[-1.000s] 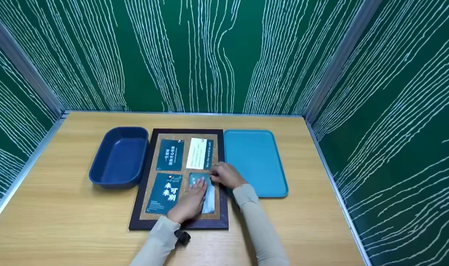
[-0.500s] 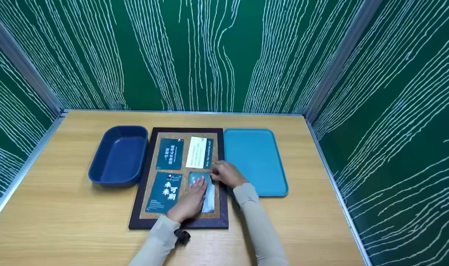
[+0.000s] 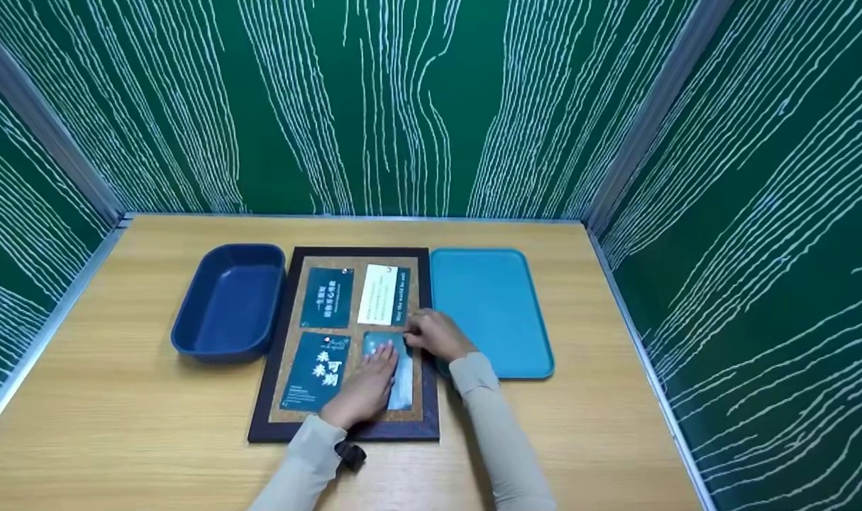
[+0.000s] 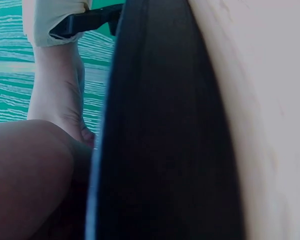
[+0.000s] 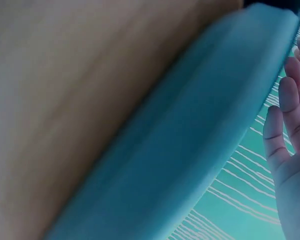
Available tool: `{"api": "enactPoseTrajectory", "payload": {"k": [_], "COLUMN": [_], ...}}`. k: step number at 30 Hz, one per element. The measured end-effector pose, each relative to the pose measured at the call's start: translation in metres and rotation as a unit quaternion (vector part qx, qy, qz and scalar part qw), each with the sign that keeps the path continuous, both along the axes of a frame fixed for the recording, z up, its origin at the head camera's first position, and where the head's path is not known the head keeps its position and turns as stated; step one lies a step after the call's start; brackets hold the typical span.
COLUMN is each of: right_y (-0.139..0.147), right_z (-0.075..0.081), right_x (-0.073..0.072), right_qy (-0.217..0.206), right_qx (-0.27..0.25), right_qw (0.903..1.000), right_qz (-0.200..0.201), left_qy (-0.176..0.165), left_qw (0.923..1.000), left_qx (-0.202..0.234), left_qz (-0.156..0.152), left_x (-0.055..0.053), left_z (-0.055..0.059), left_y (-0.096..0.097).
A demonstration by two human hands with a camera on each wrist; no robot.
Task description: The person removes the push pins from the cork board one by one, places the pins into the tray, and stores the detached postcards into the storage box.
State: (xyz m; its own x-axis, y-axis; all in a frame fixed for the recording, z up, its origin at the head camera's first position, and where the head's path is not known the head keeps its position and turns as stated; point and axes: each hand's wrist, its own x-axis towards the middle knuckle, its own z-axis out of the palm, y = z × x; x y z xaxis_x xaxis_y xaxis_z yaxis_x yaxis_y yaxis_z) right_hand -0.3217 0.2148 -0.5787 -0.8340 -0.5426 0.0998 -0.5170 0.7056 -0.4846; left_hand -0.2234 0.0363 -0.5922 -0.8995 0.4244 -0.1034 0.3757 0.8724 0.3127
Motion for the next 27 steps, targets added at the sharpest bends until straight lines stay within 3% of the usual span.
{"api": "enactPoseTrajectory", "payload": {"k": [11, 18, 27], "right_y": [0.005, 0.011, 0.021], "right_z": [0.016, 0.023, 0.034], "right_x": [0.001, -0.002, -0.004], "right_qy": [-0.023, -0.009, -0.020], "right_qx": [-0.006, 0.007, 0.006], "right_qw": [0.9991, 0.9993, 0.9975], "right_qz": [-0.034, -0.034, -0.068], "left_qy": [-0.003, 0.000, -0.011], "left_qw": [0.9999, 0.9999, 0.9999], "left_qx": [0.014, 0.012, 0.012], "left_qz": [0.002, 0.000, 0.001], "left_x": [0.000, 0.000, 0.001], "left_z": [-0.001, 0.000, 0.001], "left_y": [0.000, -0.001, 0.000]}}
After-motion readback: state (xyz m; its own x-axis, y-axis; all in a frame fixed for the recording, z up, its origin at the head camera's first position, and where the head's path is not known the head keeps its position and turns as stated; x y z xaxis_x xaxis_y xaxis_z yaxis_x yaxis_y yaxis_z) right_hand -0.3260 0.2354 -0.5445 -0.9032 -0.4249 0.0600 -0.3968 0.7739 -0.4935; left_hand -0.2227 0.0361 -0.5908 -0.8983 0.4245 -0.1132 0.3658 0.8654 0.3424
